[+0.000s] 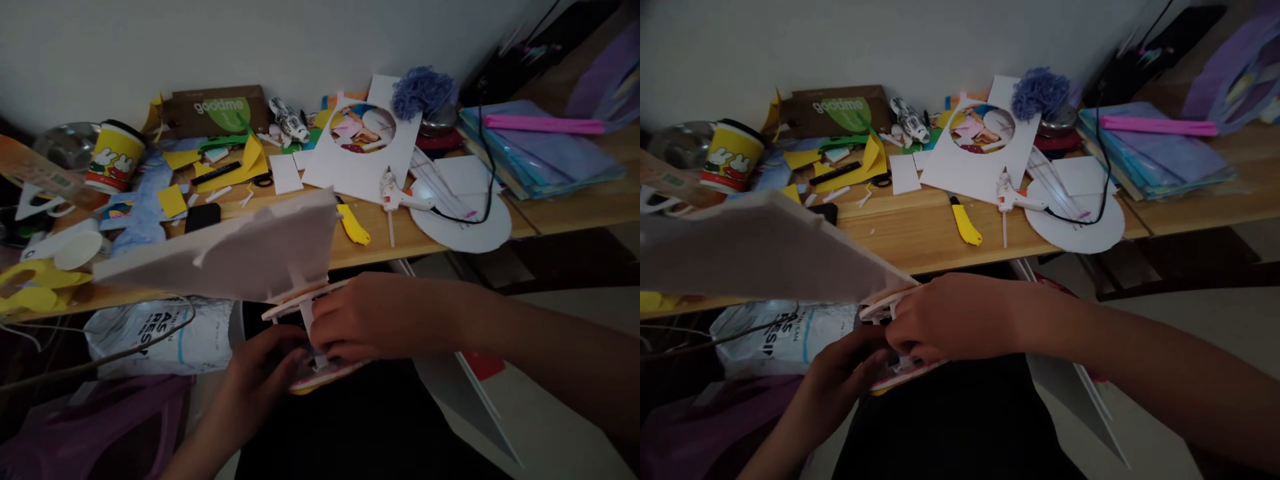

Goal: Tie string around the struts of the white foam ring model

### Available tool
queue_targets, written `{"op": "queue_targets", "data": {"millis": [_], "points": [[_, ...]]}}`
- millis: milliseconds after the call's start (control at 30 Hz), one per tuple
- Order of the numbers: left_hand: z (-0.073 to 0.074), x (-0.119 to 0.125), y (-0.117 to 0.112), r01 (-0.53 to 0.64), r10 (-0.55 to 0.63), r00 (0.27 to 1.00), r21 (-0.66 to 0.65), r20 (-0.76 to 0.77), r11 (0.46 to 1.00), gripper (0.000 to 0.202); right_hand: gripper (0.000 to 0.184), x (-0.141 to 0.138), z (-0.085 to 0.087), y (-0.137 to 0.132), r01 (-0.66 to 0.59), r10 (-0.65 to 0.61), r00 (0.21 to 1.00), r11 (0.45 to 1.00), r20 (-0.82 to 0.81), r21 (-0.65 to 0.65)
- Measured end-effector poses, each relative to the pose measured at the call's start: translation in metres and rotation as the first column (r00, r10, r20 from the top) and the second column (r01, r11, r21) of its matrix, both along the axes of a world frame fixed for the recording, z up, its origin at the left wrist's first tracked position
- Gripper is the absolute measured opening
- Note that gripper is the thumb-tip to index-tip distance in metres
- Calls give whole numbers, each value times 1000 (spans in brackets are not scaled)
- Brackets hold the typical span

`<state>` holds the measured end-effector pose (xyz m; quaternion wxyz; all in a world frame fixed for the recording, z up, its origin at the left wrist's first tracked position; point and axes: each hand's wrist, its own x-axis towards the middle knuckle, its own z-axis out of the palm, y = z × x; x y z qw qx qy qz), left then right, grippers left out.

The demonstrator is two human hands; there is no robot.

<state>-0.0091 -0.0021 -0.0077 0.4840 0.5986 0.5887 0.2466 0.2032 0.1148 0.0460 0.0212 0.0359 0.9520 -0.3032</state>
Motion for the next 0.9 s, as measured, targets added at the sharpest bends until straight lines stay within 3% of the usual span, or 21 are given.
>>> {"op": "queue_targets", "data": {"millis": [100,167,300,400,633,900], "points": [[0,1,0,64,-64,998,-9,7,998,25,9,-2,4,1,10,-9,998,1000,57,-22],[-2,1,0,88,-88,996,-2,10,996,25,4,-3,7,3,37,-31,998,995,58,-96],[-4,-1,0,118,-119,993,9,4,993,26,15,1,7,7,91,-95,995,955,0,-281],[-4,-3,0,134,-134,991,9,8,991,27,14,6,5,8,142,-139,990,928,33,-344],[-4,-4,-2,151,-154,986,58,59,987,27,16,11,10,5,161,-139,984,959,108,-232],[-3,-1,0,144,-145,989,45,22,989,27,11,18,12,8,157,-125,985,937,119,-313]]}}
